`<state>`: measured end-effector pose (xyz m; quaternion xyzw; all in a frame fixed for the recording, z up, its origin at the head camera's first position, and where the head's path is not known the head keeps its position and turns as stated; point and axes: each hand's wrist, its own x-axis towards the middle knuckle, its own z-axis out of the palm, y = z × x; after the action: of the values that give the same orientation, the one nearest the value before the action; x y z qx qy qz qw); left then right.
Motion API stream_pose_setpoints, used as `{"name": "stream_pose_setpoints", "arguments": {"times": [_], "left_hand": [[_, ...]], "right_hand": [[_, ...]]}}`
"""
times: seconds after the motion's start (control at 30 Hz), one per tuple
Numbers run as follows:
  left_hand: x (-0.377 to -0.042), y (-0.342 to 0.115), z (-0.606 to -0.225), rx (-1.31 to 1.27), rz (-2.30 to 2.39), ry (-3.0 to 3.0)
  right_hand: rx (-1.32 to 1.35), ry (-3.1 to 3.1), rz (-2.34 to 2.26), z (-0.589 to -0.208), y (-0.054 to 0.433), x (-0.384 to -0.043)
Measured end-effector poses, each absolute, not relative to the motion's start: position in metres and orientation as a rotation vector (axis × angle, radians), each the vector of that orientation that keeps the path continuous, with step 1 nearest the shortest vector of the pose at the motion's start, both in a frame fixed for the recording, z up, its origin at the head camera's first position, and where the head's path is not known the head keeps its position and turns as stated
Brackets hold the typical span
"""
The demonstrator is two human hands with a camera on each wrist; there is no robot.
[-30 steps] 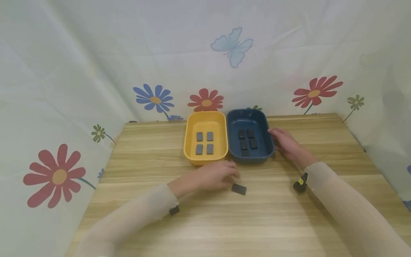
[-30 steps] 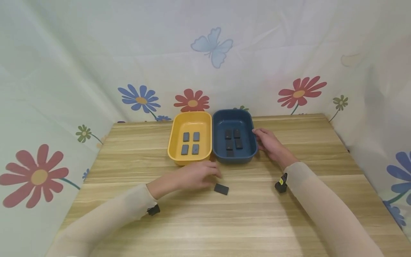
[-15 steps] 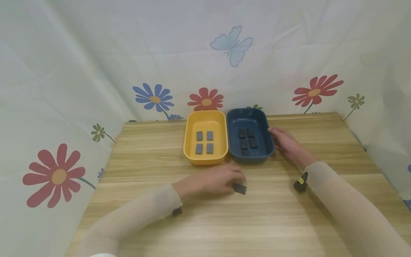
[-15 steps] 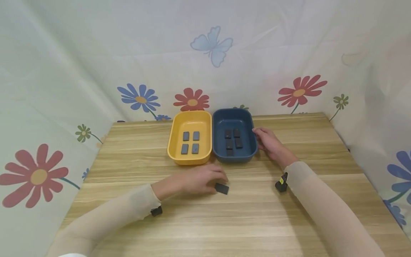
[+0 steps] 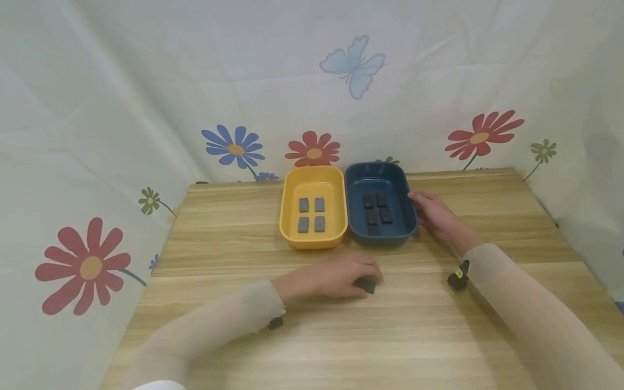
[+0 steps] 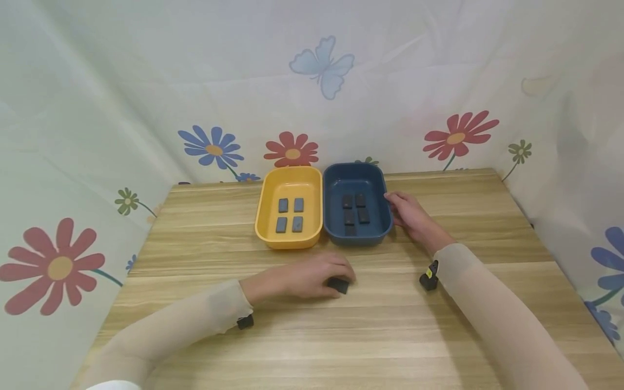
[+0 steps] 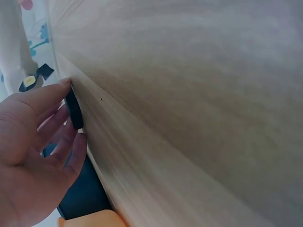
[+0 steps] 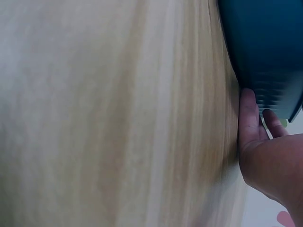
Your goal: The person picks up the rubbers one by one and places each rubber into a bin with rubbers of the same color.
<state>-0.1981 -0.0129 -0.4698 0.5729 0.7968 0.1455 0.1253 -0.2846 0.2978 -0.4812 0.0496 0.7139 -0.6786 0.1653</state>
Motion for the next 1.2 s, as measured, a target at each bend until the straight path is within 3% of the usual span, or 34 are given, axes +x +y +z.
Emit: {"name": "stream_pose_setpoints", "arguments": {"times": [0.53,0.87,1.2], "left_hand": [[-0.197,-0.014,-0.470,1.600,0.483,2.345],[-0.196,-0.013,-0.470,1.357,0.499,2.512],[-0.206,-0.025,-0.455,1.536,0.384,2.378]], "right_hand": [[0.156,2.054,-1.917,-0.476,0.296,-0.282],[0.138,2.066,-1.928,-0.480,0.298,-0.279],[0.131,2.078,-1.934,-0.479,0.297,-0.279]]}}
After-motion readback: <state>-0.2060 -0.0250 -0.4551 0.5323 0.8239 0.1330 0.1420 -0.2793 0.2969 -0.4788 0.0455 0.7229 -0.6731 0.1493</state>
